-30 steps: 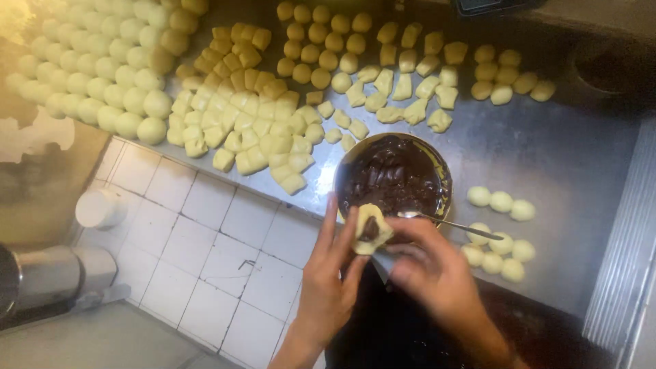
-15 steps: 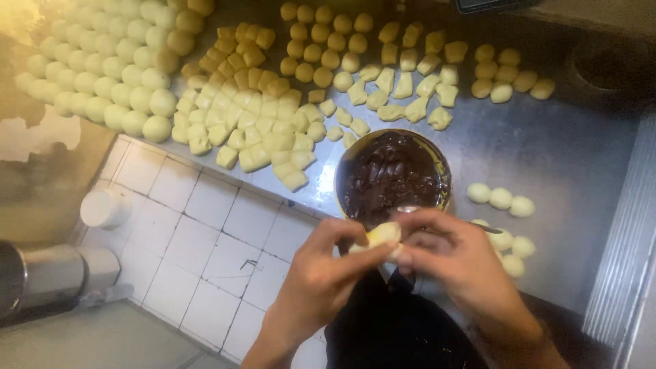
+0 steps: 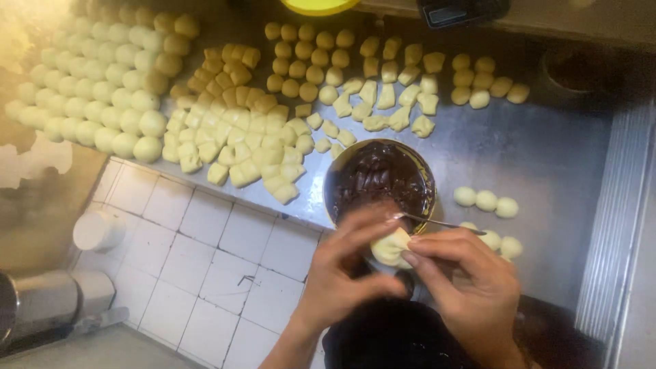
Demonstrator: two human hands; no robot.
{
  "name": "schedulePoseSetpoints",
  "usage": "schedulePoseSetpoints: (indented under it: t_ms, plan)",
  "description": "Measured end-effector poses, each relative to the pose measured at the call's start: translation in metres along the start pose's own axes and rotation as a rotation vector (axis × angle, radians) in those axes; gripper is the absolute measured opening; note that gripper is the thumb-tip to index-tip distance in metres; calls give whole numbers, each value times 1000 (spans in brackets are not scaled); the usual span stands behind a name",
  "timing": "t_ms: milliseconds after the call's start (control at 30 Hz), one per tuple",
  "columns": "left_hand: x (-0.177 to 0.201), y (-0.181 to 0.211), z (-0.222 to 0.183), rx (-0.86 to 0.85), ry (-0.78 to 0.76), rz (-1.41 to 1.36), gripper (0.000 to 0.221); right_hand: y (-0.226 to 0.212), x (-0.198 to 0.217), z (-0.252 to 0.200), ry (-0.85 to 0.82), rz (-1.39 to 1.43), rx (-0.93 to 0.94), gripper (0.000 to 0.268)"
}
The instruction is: Fill small pieces of bread dough with chocolate paste and roll them into balls.
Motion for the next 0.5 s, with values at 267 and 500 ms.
schedulePoseSetpoints:
  t_ms: [267,500]
  plan:
    - [-29,-83,-48,883,90,-773,81,-23,-5,0,-37,-400,373,21]
    - [-33,-86,-48,868,-42,-763,91,-9,-16,35,-363,-141,32,19]
Point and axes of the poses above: each hand's wrist, its own z-axis towards the middle knuckle, its own x-axis out of the back of the hand, y = z × x, the point moved 8 cm from there along z, towards the middle knuckle, and after that the axes turned 10 degrees about y, right-handed, at the moved point
